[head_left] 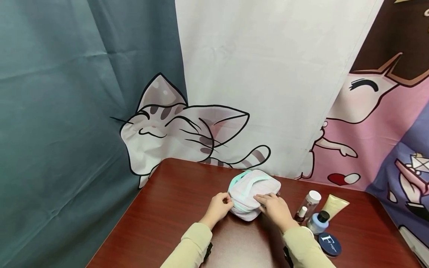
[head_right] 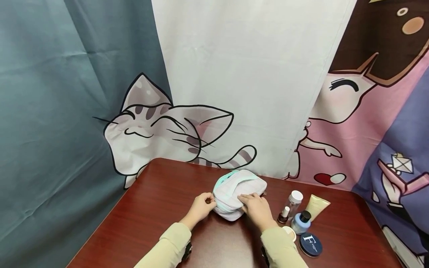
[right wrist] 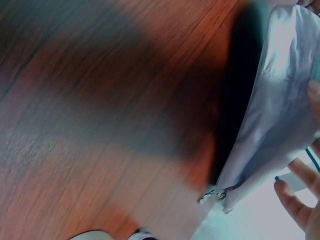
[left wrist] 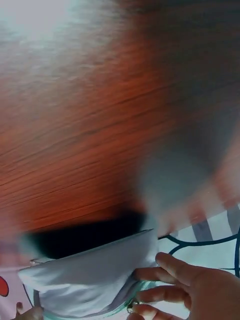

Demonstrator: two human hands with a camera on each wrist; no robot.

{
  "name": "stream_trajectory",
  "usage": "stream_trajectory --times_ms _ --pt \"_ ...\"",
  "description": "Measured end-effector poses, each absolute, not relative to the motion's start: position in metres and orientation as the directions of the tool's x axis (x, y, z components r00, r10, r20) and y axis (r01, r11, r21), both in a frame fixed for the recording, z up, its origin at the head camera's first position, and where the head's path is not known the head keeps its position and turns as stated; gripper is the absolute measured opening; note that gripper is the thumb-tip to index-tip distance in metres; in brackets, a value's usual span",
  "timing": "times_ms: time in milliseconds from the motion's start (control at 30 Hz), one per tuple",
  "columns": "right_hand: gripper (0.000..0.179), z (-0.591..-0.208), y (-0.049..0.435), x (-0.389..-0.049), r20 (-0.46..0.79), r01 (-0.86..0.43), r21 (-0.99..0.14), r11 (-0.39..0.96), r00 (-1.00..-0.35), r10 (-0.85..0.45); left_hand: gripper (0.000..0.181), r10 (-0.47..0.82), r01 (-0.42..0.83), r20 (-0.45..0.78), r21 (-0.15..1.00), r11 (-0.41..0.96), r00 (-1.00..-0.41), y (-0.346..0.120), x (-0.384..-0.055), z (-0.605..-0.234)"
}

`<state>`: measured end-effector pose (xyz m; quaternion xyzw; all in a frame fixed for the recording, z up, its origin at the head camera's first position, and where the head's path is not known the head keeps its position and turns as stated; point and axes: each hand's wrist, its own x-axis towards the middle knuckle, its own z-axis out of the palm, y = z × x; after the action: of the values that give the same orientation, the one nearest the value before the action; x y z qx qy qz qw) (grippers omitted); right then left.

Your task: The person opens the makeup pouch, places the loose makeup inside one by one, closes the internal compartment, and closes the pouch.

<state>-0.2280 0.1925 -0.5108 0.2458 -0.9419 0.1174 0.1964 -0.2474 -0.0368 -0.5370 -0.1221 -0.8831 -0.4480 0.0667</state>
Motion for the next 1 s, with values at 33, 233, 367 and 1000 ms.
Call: stream_trajectory --times_ms 33,233,367,1000 --pt "0.035 -0.51 0.191 -0.228 0.422 -0.498 -0.133 0.857 -0.811 -0.405 0.013 0.139 0.271 0.234 0.781 0.563 -0.962 -0.036 -0.246 -0.537" --pt "0.03 -0.508 0.181 -0.228 0.398 -0.438 -0.15 0.887 -0.848 -0.351 0.01 0.088 0.265 0.262 0.784 0.56 -0.961 -0.028 -0.236 -0.536" --pt "0.029 -0.507 0.176 -0.229 0.37 -0.399 -0.177 0.9 -0.874 -0.315 0.009 0.102 0.252 0.234 0.806 0.535 -0.967 -0.024 -0.231 -0.535" --pt "0.026 -0.505 0.189 -0.235 0.317 -0.348 -0.417 0.84 -0.921 -0.224 0.004 0.093 0.294 0.281 0.861 0.415 -0.955 0.005 -0.213 -0.536"
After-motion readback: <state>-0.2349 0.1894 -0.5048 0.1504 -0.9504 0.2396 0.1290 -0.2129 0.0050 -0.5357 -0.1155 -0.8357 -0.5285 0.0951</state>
